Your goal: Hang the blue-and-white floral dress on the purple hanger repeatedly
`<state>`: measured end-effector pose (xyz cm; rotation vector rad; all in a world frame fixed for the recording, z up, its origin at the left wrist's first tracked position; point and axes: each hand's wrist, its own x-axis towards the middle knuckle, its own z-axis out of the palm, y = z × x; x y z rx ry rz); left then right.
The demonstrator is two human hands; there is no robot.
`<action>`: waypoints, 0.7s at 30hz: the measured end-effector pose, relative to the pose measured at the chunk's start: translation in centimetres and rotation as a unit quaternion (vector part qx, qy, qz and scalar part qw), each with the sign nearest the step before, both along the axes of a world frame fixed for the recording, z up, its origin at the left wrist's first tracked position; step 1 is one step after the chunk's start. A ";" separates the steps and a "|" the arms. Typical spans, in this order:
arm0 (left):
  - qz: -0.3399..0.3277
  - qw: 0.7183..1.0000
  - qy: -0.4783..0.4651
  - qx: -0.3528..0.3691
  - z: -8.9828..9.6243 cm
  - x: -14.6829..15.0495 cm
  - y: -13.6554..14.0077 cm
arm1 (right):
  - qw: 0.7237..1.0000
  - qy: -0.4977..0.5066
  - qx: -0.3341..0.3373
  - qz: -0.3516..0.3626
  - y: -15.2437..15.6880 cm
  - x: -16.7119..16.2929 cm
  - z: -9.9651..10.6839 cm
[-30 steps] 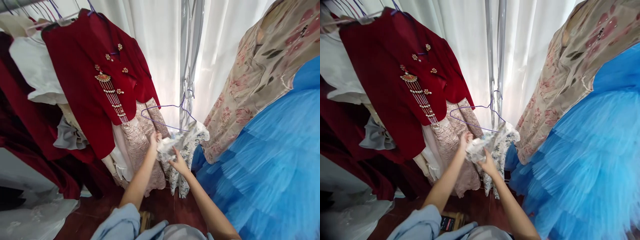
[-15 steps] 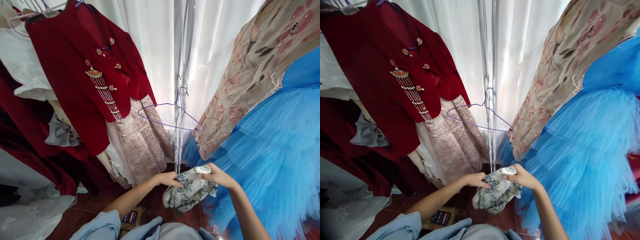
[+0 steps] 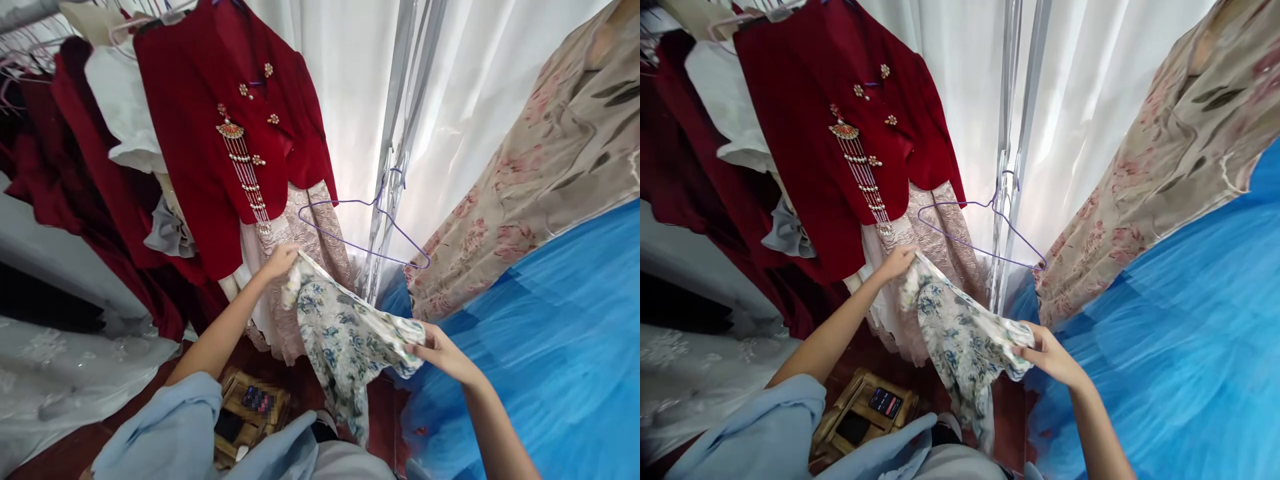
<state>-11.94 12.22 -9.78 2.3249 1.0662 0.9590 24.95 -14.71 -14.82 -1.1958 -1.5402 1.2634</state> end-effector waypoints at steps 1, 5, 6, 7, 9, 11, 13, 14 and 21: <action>0.022 0.999 -0.034 0.027 1.8 -0.2 1.4 | 1.000 0.016 0.005 0.013 0.6 -1.0 0.1; 0.059 0.983 -0.154 0.075 8.0 1.0 6.7 | 0.998 0.053 0.032 0.008 3.0 -3.8 0.9; 0.045 0.981 -0.186 0.039 8.9 1.8 7.7 | 0.998 0.055 0.041 -0.010 3.5 -4.1 1.0; 0.022 0.976 -0.215 -0.012 9.6 2.8 8.6 | 0.997 0.053 0.050 -0.035 4.0 -4.1 0.9; -0.035 0.960 -0.248 -0.124 10.2 5.0 9.6 | 0.991 0.047 0.071 -0.099 4.9 -3.6 0.6; -0.082 0.950 -0.235 -0.188 10.0 7.0 9.8 | 0.976 0.043 0.101 -0.189 5.5 -2.0 0.1; -0.119 0.946 -0.203 -0.221 9.4 8.2 9.4 | 0.945 0.029 0.150 -0.289 6.2 0.5 0.0; -0.136 0.943 -0.189 -0.238 9.1 8.6 9.2 | 0.924 0.014 0.181 -0.337 6.6 2.0 0.3; -0.208 0.908 -0.161 -0.327 7.8 8.3 9.6 | 0.823 -0.052 0.318 -0.468 13.3 11.6 6.6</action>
